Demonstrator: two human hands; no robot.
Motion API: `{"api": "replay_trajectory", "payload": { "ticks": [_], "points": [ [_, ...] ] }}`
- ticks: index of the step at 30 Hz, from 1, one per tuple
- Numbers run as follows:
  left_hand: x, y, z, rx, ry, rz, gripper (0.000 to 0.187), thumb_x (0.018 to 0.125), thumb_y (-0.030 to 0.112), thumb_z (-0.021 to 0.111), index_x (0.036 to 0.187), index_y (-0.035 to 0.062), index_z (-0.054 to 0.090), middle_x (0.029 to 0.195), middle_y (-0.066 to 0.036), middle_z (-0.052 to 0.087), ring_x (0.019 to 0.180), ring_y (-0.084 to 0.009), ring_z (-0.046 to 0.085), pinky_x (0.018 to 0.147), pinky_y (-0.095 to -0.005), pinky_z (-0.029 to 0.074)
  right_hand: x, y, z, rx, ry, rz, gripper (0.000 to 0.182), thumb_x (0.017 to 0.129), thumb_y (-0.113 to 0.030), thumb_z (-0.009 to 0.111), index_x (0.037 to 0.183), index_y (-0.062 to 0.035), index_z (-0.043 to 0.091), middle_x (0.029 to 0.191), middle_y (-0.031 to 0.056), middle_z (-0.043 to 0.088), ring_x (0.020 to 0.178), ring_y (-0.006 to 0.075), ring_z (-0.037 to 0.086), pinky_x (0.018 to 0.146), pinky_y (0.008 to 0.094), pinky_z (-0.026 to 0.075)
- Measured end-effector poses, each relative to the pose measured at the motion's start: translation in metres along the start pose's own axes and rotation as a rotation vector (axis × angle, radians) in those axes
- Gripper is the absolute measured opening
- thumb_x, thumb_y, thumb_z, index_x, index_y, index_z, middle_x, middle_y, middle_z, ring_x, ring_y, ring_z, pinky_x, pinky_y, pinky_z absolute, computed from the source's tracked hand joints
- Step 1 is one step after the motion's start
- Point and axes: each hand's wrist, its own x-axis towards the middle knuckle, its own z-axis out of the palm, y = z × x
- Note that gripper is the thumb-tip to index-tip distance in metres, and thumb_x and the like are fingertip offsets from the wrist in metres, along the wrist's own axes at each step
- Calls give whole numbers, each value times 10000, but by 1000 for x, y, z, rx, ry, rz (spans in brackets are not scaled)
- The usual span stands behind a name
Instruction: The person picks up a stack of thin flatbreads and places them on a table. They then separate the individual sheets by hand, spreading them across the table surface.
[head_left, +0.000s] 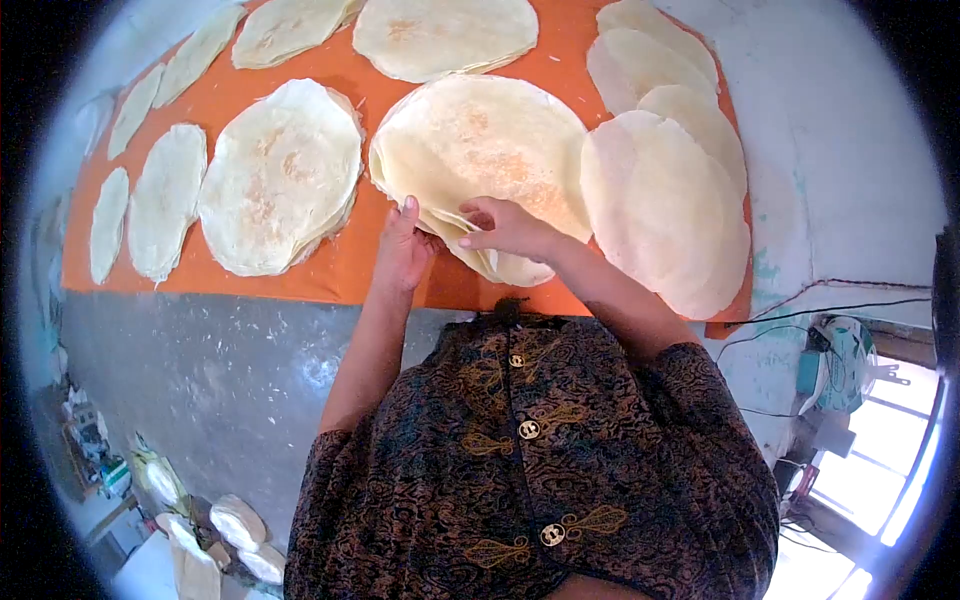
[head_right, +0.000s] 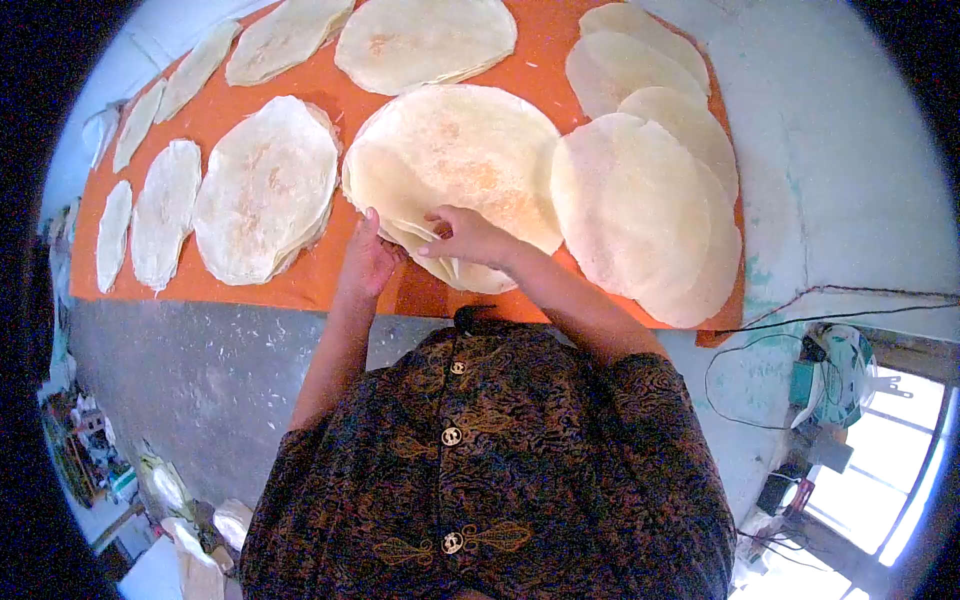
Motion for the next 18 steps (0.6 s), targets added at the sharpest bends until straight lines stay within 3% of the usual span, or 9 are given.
{"api": "replay_trajectory", "payload": {
  "ticks": [4, 7, 12, 16, 18],
  "points": [
    [-1, -5, 3, 189, 116, 79, 452, 794, 276, 596, 1142, 80, 384, 1066, -57, 506, 932, -189, 526, 719, -334, 467, 0, -3, -19, 99, -120, 73, 639, 694, -233, 677, 1230, -46, 385, 1107, 108, 520, 985, 176, 493, 802, 290, 411],
    [1, -4, 6, 150, 143, 31, 455, 779, 220, 618, 1143, 84, 382, 1071, -56, 503, 946, -190, 521, 744, -349, 463, 4, -4, -27, 108, -218, 93, 618, 697, -231, 674, 1228, -75, 398, 1096, 70, 531, 936, 133, 496, 748, 267, 414],
    [0, -3, 14, 225, 163, 44, 411, 775, 160, 587, 1136, 76, 409, 1063, -67, 507, 944, -202, 524, 735, -358, 465, 8, -3, -37, 149, -363, 90, 505, 743, -217, 626, 1191, -72, 445, 1053, 35, 546, 883, 110, 514, 724, 257, 424],
    [5, -10, -18, 257, 171, 62, 427, 781, 65, 450, 1192, 7, 349, 1103, -153, 486, 977, -279, 522, 787, -414, 468, 15, 8, -39, 162, -235, 163, 360, 763, -198, 590, 1086, -48, 532, 950, 16, 578, 821, 113, 535, 687, 262, 440],
    [7, -13, -20, 149, 330, 28, 372, 766, 63, 430, 1126, -28, 405, 1034, -140, 520, 885, -252, 551, 710, -380, 480, 26, 19, -44, 73, -53, 128, 315, 764, -196, 582, 1035, -37, 563, 899, 11, 591, 800, 118, 541, 674, 271, 445]
  ]
}}
